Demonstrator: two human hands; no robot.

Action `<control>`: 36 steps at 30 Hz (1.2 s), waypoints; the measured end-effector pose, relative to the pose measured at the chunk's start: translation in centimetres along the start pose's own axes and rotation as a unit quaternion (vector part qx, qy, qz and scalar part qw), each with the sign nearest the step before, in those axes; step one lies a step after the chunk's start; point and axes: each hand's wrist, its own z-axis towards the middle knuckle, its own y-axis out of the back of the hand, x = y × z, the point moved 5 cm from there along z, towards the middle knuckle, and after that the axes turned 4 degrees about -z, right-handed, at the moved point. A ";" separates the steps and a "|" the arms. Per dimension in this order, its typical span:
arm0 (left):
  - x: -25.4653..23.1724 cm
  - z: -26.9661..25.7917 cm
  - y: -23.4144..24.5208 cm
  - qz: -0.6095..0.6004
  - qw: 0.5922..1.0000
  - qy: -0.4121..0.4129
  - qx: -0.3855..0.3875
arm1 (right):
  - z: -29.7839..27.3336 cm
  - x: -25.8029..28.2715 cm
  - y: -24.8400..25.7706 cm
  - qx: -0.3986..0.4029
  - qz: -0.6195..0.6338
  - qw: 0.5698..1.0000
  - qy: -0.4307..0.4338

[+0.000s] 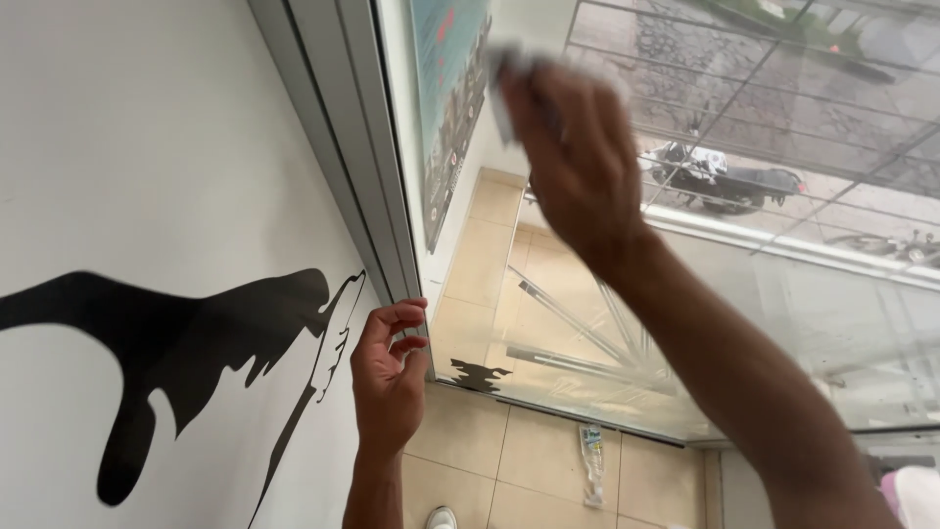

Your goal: The person cleans a glass door by spraying liquid from a bottle onto the glass and wiping it with paper towels.

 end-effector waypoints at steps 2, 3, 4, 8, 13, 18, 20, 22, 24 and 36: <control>0.6 0.5 -0.3 -0.007 1.000 -0.007 0.010 | -4.1 1.1 -1.8 0.074 0.119 0.990 -0.020; 0.9 0.5 -0.4 -0.006 1.000 -0.005 0.010 | -7.9 2.4 -3.0 0.076 0.119 0.990 -0.022; 1.0 0.6 -0.5 -0.005 1.000 0.008 0.019 | -11.6 3.8 -4.2 0.087 0.084 0.993 -0.015; 2.2 1.2 -0.1 0.013 0.999 0.027 0.031 | -23.3 9.3 -6.7 0.133 0.125 0.981 -0.066; 1.4 1.9 -0.5 0.032 0.998 0.039 0.048 | -29.7 10.9 -7.7 0.182 0.069 0.981 -0.020; 0.8 2.6 -1.6 0.023 0.996 0.032 0.085 | -22.9 7.2 -4.7 0.140 0.100 0.984 -0.034; 0.4 2.8 -2.2 0.024 0.994 0.032 0.099 | -18.9 3.1 -3.3 0.026 0.512 0.812 -0.278; 0.0 2.8 -2.8 0.018 0.994 0.036 0.106 | -11.6 -0.3 -0.8 0.024 0.391 0.882 -0.262; -0.2 2.9 -3.5 0.012 0.993 0.039 0.112 | -6.6 -2.5 1.2 0.024 0.263 0.934 -0.239; 1.7 2.8 -5.4 0.017 0.988 0.058 0.139 | -30.9 7.6 -2.6 0.148 0.128 0.966 -0.171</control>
